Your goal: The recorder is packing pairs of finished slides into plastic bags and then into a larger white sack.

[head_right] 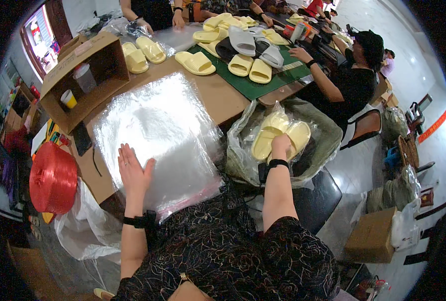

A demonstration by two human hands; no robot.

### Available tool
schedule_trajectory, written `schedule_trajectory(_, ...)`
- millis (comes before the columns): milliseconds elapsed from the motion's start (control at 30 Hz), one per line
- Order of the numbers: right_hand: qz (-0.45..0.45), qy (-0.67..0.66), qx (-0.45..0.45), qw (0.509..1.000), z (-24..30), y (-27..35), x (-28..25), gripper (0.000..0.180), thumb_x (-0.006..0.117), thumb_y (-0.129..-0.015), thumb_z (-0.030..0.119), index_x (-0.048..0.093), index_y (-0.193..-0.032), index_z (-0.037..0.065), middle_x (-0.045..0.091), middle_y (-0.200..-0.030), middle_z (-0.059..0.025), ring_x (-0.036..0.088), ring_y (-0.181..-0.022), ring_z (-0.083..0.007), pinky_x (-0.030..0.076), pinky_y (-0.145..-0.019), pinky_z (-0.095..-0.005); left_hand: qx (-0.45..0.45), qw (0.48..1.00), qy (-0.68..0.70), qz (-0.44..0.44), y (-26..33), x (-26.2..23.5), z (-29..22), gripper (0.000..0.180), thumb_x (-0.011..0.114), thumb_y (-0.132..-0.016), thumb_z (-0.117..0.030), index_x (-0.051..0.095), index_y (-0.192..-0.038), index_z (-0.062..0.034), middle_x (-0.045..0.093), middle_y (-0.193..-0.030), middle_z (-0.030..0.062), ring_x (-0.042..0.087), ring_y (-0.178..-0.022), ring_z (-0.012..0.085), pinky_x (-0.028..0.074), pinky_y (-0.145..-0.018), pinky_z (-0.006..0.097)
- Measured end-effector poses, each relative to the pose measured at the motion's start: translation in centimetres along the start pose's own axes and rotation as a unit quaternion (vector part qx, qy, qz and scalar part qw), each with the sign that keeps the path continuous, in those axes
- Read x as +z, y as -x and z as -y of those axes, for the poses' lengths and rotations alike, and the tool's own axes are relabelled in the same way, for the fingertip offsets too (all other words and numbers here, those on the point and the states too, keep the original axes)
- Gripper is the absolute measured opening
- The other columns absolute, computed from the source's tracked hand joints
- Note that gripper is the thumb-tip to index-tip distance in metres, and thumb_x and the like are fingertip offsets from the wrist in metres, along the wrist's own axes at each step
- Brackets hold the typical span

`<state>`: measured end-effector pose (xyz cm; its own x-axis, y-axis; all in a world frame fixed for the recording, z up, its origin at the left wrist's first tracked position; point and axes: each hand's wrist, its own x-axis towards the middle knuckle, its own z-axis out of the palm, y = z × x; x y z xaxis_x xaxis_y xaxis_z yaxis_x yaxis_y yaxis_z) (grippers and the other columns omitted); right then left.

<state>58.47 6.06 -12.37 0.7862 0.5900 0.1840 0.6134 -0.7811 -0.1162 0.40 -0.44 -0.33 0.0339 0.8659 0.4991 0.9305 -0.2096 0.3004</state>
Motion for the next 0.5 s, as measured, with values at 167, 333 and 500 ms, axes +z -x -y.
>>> schedule_trajectory(167, 0.143, 0.011, -0.082, 0.986, 5.9, 5.5, -4.4, 0.023, 0.060, -0.088, 0.019, 0.075, -0.099, 0.004, 0.071, -0.108, -0.0188, 0.068, -0.103, -0.0349, 0.056, -0.082, -0.0438, -0.026, 0.999, -0.027, 0.008, 1.2, -0.4, 0.8, 0.093, 0.063, -0.089, -0.049, 0.022, -0.149, 0.0100, 0.027, -0.152, 0.0336, 0.023, -0.144, 0.0456, 0.019, -0.118, 0.051)
schedule_trajectory(333, 0.204, 0.037, -0.111, 0.972, 5.3, 4.9, -8.3, 0.028, 0.064, -0.084, 0.023, 0.075, -0.100, 0.002, 0.072, -0.106, -0.0168, 0.070, -0.098, -0.0351, 0.055, -0.083, -0.0429, -0.016, 1.000, -0.018, 0.000, 1.0, -0.6, 0.6, 0.092, 0.063, -0.089, -0.048, 0.024, -0.148, 0.0103, 0.028, -0.152, 0.0339, 0.024, -0.143, 0.0464, 0.020, -0.118, 0.052)
schedule_trajectory(500, 0.147, -0.018, -0.052, 0.988, 7.6, 5.3, -13.5, 0.053, 0.065, -0.086, 0.042, 0.064, -0.127, 0.009, 0.050, -0.143, -0.0204, 0.044, -0.135, -0.0388, 0.046, -0.097, -0.0574, -0.005, 1.000, -0.027, 0.004, 1.1, -0.9, 0.5, 0.091, 0.062, -0.089, -0.048, 0.024, -0.148, 0.0100, 0.028, -0.152, 0.0332, 0.024, -0.144, 0.0455, 0.019, -0.118, 0.051)
